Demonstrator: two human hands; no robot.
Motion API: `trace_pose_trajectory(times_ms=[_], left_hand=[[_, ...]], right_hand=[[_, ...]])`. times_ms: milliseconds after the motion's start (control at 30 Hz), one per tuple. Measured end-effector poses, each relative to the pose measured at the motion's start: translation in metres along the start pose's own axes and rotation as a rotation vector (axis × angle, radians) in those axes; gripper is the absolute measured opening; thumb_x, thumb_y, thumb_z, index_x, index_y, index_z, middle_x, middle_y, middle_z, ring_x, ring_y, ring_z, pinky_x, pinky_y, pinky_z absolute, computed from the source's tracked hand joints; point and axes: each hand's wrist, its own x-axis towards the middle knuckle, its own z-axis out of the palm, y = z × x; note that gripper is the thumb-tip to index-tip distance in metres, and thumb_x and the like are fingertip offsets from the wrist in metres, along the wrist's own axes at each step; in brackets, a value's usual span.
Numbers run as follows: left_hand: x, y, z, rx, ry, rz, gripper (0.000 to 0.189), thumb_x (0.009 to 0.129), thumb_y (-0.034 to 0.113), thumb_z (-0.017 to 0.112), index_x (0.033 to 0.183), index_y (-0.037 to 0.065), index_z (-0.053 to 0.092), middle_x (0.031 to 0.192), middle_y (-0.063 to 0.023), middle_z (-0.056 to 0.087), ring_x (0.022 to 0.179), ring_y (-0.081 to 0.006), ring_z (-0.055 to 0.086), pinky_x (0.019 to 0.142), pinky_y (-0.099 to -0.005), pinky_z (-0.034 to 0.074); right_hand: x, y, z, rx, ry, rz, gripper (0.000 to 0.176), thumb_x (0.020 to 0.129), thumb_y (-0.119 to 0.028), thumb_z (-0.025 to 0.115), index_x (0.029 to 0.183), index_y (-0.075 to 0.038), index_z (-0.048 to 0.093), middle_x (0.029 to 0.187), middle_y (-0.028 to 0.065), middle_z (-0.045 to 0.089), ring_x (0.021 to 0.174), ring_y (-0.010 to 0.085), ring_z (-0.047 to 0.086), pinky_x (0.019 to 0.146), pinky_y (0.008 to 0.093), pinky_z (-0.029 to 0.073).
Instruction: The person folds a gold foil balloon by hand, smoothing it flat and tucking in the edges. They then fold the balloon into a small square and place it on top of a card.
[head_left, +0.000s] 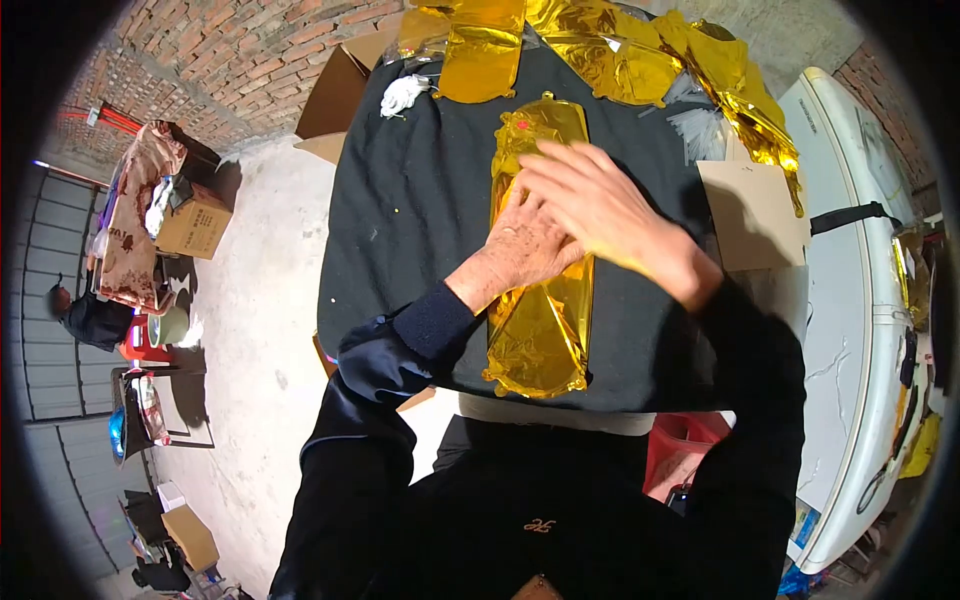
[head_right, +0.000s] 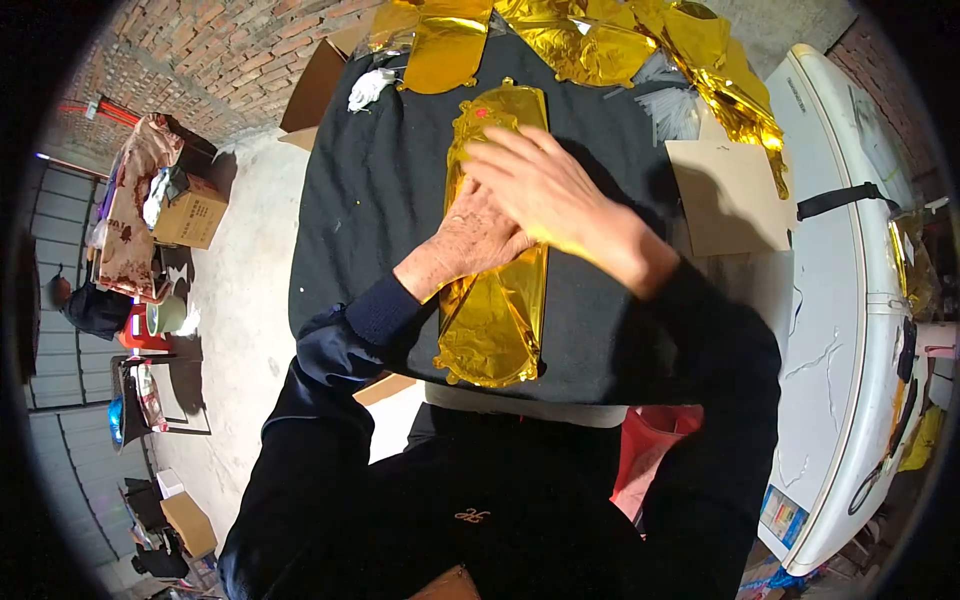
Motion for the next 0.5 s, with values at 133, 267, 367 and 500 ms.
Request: trace_pose_trajectory(times_ms=[133,267,367,500], left_hand=[[-0.003,-0.002,0.0,0.029,0.114,0.105,0.073,0.107,0.065,0.034,0.161,0.017,0.04,0.165,-0.0191,0.036,0.157,-0.0405,0.023,0.128,-0.0584,0.011],[-0.007,-0.016,-0.008,-0.045,0.091,0.291,0.069,0.107,0.064,0.036,0.163,0.023,0.038,0.168,-0.0173,0.032,0.158,-0.0388,0.021,0.129,-0.0575,0.01],[-0.006,-0.028,-0.013,-0.04,-0.004,0.431,0.069,0.106,0.065,0.038,0.163,0.026,0.036,0.171,-0.0137,0.027,0.159,-0.0376,0.019,0.13,-0.0569,0.009],[0.0,-0.04,-0.017,-0.122,-0.078,0.667,0.07,0.104,0.063,0.046,0.164,0.028,0.035,0.172,-0.0109,0.026,0.16,-0.0367,0.016,0.131,-0.0568,0.008]], right_hand=[[0.064,0.042,0.044,-0.027,-0.134,-0.03,0.056,0.089,-0.012,0.066,0.144,-0.009,0.059,0.154,0.0123,0.053,0.153,0.0289,0.036,0.125,0.0512,0.028],[0.09,0.048,0.041,0.05,-0.45,0.053,0.05,0.082,-0.012,0.07,0.132,-0.008,0.063,0.139,0.0115,0.06,0.145,0.0286,0.044,0.125,0.0515,0.026],[0.082,0.05,0.022,0.041,-0.504,0.059,0.035,0.081,-0.019,0.071,0.113,-0.005,0.064,0.115,0.0109,0.063,0.123,0.0296,0.054,0.119,0.0489,0.033],[0.059,0.054,0.011,0.04,-0.542,0.124,0.036,0.085,-0.03,0.069,0.108,-0.002,0.064,0.107,0.0135,0.065,0.11,0.032,0.054,0.102,0.0443,0.042]])
